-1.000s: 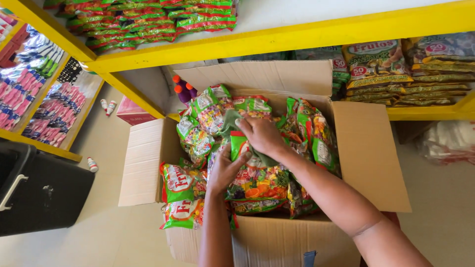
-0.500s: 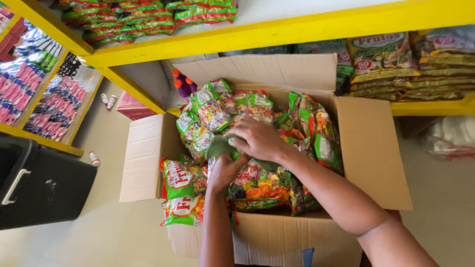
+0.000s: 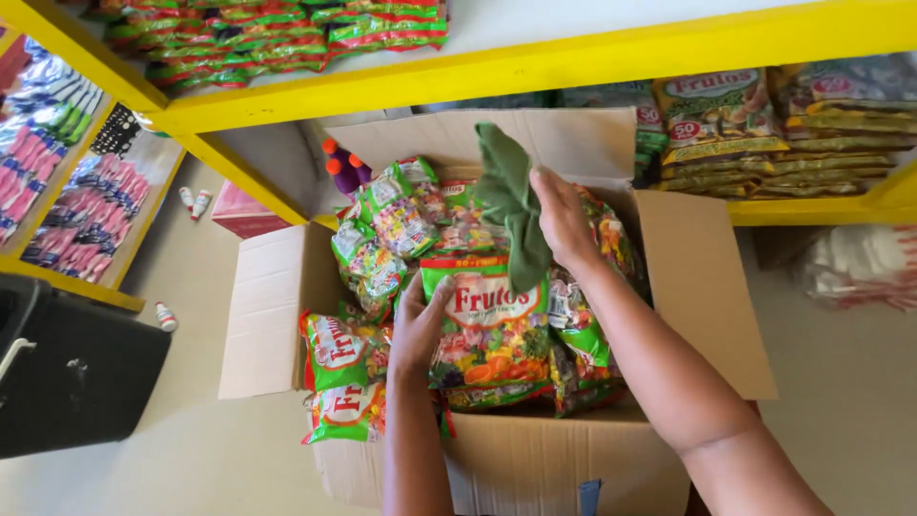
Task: The person is wiping snack bags with a cloth and stocking them onto a grocery store shelf.
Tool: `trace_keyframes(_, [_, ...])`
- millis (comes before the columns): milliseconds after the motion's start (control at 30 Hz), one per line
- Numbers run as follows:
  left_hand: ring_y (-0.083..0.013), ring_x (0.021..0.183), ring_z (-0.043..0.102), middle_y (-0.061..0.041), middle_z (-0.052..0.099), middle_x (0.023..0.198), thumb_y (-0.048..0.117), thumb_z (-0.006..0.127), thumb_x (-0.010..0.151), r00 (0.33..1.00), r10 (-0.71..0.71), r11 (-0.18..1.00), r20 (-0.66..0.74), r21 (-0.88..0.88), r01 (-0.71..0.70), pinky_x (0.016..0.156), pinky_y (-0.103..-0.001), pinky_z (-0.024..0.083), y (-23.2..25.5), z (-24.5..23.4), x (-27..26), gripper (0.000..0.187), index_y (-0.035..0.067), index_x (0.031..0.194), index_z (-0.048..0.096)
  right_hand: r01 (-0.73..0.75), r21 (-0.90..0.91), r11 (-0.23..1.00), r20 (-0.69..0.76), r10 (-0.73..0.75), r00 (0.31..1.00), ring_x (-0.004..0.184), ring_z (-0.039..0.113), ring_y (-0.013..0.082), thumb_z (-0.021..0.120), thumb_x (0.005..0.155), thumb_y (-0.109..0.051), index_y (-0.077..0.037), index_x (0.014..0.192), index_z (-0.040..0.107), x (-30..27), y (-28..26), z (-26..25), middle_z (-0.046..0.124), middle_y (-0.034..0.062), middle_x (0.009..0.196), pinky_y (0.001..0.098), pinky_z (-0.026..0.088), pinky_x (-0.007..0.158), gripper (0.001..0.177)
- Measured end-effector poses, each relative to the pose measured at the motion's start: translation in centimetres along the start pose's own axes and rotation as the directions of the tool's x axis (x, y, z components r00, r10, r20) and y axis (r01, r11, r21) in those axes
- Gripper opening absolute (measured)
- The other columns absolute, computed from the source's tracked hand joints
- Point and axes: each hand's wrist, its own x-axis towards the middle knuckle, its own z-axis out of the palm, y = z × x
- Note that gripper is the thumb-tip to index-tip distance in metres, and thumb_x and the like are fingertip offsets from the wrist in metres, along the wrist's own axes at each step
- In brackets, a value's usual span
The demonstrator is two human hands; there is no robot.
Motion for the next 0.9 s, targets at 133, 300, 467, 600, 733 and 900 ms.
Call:
trace_keyframes(133, [-0.0110,0.095,0.067,-0.005,0.075,0.108,0.020,0.067,0.099,0.999,0.013,0.999,-0.052,0.031,-0.011,0.083,-0.027,0.055,-2.2,-1.5,0.4,0.031,0.001,0.124,0.068,-0.173,-0.447,0.878,0.388,0.364,0.847,0.095,0.069,0.0210,0.043,0.116,-0.039,-0.006,0.110,0.071,-2.1,-1.4,1.4,0.072,0.0137,0.102,0.0358,0.055,0.090,0.044])
trace_keyframes(300, [-0.0095,0.080,0.067,-0.003,0.076,0.097,0.014,0.066,0.098,0.993,0.025,0.998,-0.112,-0.050,-0.031,0.069,-0.026,0.053,-0.9,-0.8,-0.2,0.023,0.002,0.117,0.073,0.166,-0.849,0.501,0.459,0.545,0.701,0.103,0.074,0.0298,0.061,0.095,-0.047,-0.015,0.127,0.069,-2.5,-5.0,5.7,0.075,0.0113,0.116,0.0415,0.056,0.092,0.046])
trace_keyframes(467, [-0.0090,0.081,0.067,-0.004,0.077,0.094,0.017,0.065,0.103,0.979,0.033,0.995,-0.203,-0.089,-0.052,0.072,-0.025,0.054,-1.3,-1.4,0.0,0.021,0.001,0.111,0.075,0.274,-0.738,0.617,0.562,0.338,0.755,0.107,0.071,0.0350,0.069,0.095,-0.044,-0.005,0.124,0.069,-0.7,-0.3,-0.2,0.073,0.0180,0.118,0.0448,0.055,0.092,0.048])
trace_keyframes(600, [-0.0089,0.081,0.068,-0.003,0.077,0.093,0.015,0.066,0.103,0.945,-0.035,0.976,-0.324,-0.216,-0.038,0.074,-0.025,0.055,-0.9,-1.7,0.4,0.015,0.003,0.104,0.074,0.102,-0.798,0.594,0.395,0.387,0.833,0.104,0.073,0.0290,0.067,0.094,-0.042,-0.005,0.127,0.067,0.7,-0.7,-2.1,0.074,0.0156,0.117,0.0430,0.055,0.091,0.050])
trace_keyframes(733, [-0.0088,0.083,0.070,-0.003,0.077,0.094,0.013,0.065,0.100,0.933,-0.062,0.947,-0.353,-0.315,-0.057,0.075,-0.026,0.056,-0.7,-2.0,0.5,0.012,0.005,0.102,0.074,-0.050,-0.698,0.714,0.142,0.207,0.968,0.104,0.073,0.0252,0.065,0.099,-0.039,-0.004,0.131,0.066,1.0,-2.0,-2.8,0.077,0.0136,0.117,0.0425,0.056,0.092,0.047])
trace_keyframes(900, [-0.0091,0.080,0.069,-0.005,0.078,0.094,0.015,0.064,0.102,0.971,-0.010,0.970,-0.240,-0.239,-0.049,0.071,-0.025,0.055,-1.7,-2.4,0.7,0.016,0.004,0.105,0.075,0.400,-0.557,0.728,0.605,0.026,0.796,0.109,0.070,0.0241,0.066,0.099,-0.034,-0.016,0.132,0.070,-1.6,-2.4,2.8,0.075,0.0117,0.118,0.0496,0.055,0.095,0.038])
